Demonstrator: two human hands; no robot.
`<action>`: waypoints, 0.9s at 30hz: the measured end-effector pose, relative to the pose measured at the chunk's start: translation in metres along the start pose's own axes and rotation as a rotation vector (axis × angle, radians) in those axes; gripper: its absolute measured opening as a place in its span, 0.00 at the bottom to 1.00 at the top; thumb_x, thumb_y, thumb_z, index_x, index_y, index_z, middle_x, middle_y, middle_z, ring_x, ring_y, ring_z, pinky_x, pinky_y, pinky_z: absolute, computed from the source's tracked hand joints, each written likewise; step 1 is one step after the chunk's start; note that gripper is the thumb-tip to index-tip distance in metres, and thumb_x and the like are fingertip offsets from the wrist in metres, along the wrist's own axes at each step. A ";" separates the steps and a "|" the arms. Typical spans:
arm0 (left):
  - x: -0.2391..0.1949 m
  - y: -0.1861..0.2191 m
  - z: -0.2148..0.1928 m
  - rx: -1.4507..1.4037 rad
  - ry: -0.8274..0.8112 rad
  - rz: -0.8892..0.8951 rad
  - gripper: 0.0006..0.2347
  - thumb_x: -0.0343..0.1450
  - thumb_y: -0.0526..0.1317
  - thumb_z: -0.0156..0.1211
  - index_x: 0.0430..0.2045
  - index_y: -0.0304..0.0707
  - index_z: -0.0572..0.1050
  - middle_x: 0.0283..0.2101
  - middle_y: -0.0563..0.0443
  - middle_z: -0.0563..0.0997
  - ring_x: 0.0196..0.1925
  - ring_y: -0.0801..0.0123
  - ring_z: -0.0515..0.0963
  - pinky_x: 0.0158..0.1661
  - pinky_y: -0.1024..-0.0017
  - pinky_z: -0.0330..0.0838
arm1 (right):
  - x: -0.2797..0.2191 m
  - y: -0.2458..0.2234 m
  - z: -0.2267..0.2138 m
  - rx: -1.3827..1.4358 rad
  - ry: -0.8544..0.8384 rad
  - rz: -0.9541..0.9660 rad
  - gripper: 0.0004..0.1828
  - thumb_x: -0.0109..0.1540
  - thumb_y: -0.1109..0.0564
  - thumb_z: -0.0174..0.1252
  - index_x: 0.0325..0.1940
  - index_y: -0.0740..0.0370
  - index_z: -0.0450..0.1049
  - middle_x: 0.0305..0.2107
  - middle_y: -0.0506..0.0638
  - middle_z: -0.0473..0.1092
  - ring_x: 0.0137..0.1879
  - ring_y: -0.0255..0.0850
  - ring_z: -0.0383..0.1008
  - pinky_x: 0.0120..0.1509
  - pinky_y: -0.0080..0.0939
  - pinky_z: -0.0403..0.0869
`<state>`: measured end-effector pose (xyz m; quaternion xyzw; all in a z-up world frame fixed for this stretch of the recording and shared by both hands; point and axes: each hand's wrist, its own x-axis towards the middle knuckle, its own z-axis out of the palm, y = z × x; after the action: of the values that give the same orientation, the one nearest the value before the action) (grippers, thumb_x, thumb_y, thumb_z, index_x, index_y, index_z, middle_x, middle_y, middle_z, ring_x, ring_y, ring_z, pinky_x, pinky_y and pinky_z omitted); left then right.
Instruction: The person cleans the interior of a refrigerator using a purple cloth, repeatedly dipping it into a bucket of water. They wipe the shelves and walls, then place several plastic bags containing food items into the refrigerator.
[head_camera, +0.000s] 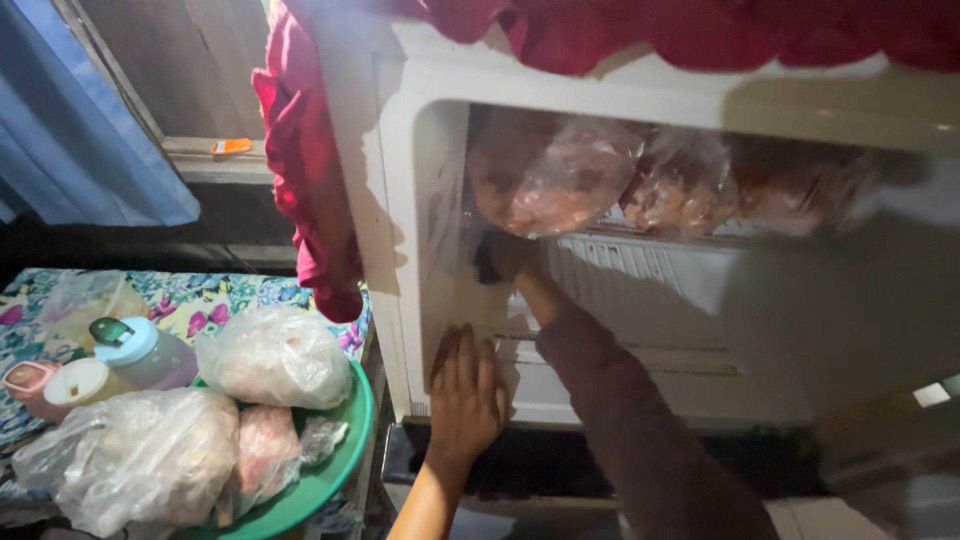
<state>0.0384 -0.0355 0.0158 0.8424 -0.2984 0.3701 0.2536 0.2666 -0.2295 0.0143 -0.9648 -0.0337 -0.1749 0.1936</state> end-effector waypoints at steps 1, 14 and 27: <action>0.001 -0.001 0.001 0.015 -0.003 0.000 0.22 0.67 0.40 0.50 0.55 0.24 0.69 0.63 0.24 0.68 0.65 0.32 0.68 0.61 0.44 0.63 | 0.006 0.008 0.006 0.042 0.043 -0.021 0.23 0.50 0.56 0.63 0.48 0.65 0.76 0.35 0.62 0.76 0.42 0.61 0.76 0.47 0.57 0.74; 0.004 0.001 -0.005 -0.042 -0.008 -0.008 0.20 0.65 0.38 0.51 0.49 0.22 0.72 0.57 0.25 0.75 0.58 0.34 0.73 0.63 0.45 0.64 | -0.077 0.005 -0.034 -0.049 -0.055 -0.108 0.19 0.55 0.59 0.58 0.50 0.59 0.76 0.35 0.60 0.76 0.42 0.59 0.76 0.47 0.58 0.74; 0.001 -0.001 0.003 -0.032 -0.028 -0.026 0.21 0.65 0.39 0.52 0.50 0.23 0.73 0.57 0.25 0.75 0.59 0.32 0.73 0.62 0.44 0.63 | -0.125 0.043 -0.052 -0.201 0.075 -0.723 0.12 0.50 0.61 0.56 0.36 0.61 0.79 0.44 0.56 0.79 0.52 0.57 0.78 0.56 0.62 0.73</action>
<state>0.0407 -0.0371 0.0142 0.8473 -0.2967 0.3500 0.2675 0.1381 -0.2888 -0.0002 -0.8978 -0.3476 -0.2694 0.0247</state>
